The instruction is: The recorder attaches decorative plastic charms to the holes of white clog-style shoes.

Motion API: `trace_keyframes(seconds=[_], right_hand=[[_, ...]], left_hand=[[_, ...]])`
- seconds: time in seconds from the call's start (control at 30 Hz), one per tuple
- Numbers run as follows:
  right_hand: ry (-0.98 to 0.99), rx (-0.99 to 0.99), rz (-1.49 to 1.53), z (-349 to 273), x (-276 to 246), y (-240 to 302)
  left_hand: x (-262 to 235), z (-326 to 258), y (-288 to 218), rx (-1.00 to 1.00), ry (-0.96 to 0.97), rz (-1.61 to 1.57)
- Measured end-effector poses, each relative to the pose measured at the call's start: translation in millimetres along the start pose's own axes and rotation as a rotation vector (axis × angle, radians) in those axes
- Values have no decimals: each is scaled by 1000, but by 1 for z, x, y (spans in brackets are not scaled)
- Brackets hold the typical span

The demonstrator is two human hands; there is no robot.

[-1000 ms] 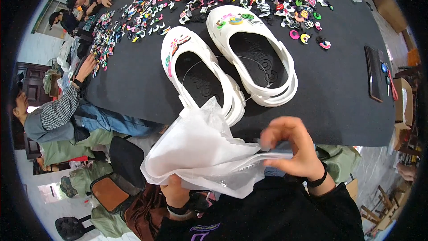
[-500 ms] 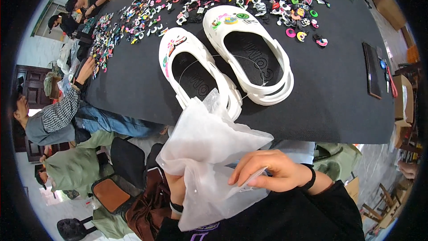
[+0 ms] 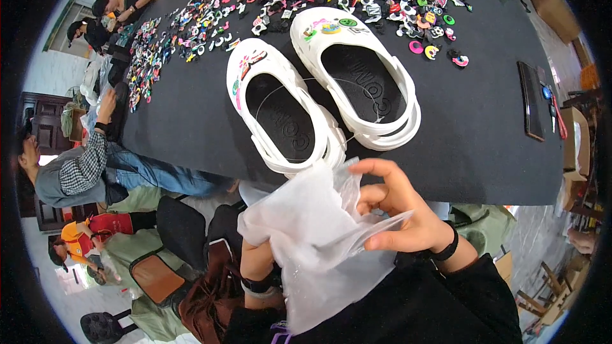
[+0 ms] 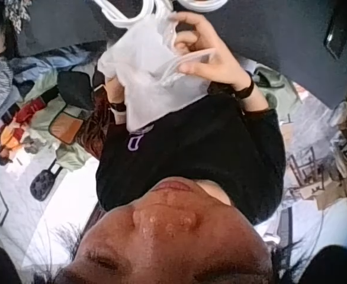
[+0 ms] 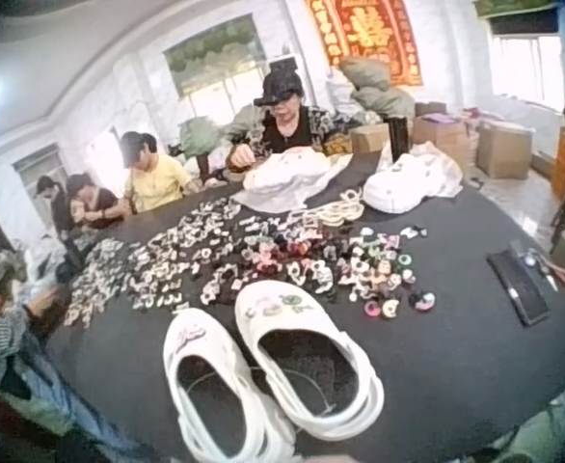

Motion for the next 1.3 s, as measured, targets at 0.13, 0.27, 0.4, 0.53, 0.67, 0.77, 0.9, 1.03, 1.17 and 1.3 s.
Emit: trace_keyframes(seconds=[0.13, 0.27, 0.4, 0.53, 0.67, 0.77, 0.9, 1.03, 1.17, 1.3], right_hand=[[-108, 70, -212, -1, -6, -6], [-223, -211, -700, -1, -8, 16], [-176, -179, -616, -2, -8, 10], [-133, -88, -620, -2, -5, 8], [-31, -2, -575, -2, 0, -3], [91, -31, -638, -2, 4, -7], [136, -99, -695, -4, 5, 2], [92, -189, -759, -4, 1, 13], [83, -289, -765, -11, -1, 5], [27, -332, -716, -16, 4, 0]], left_hand=[[37, 15, -16, 16, -43, 149], [49, 20, -42, 417, -161, 453], [86, -9, -78, 1111, -288, 733], [114, -17, -81, 1037, -74, 1377], [123, 1, -78, 901, 60, 1517], [125, 5, -70, 924, 171, 1540], [128, 8, -68, 952, 236, 1465], [119, 2, -71, 902, 335, 1387], [112, 1, -73, 929, 244, 1373], [106, 3, -74, 893, 82, 1325]])
Point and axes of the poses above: each hand's wrist, its own z-axis towards the middle knuckle, its own x-axis out of the palm, y = z × x, the point moved 5 cm from there along z, towards the middle knuckle, and after that the axes turned 2 degrees about -y, right-handed, at the moved point
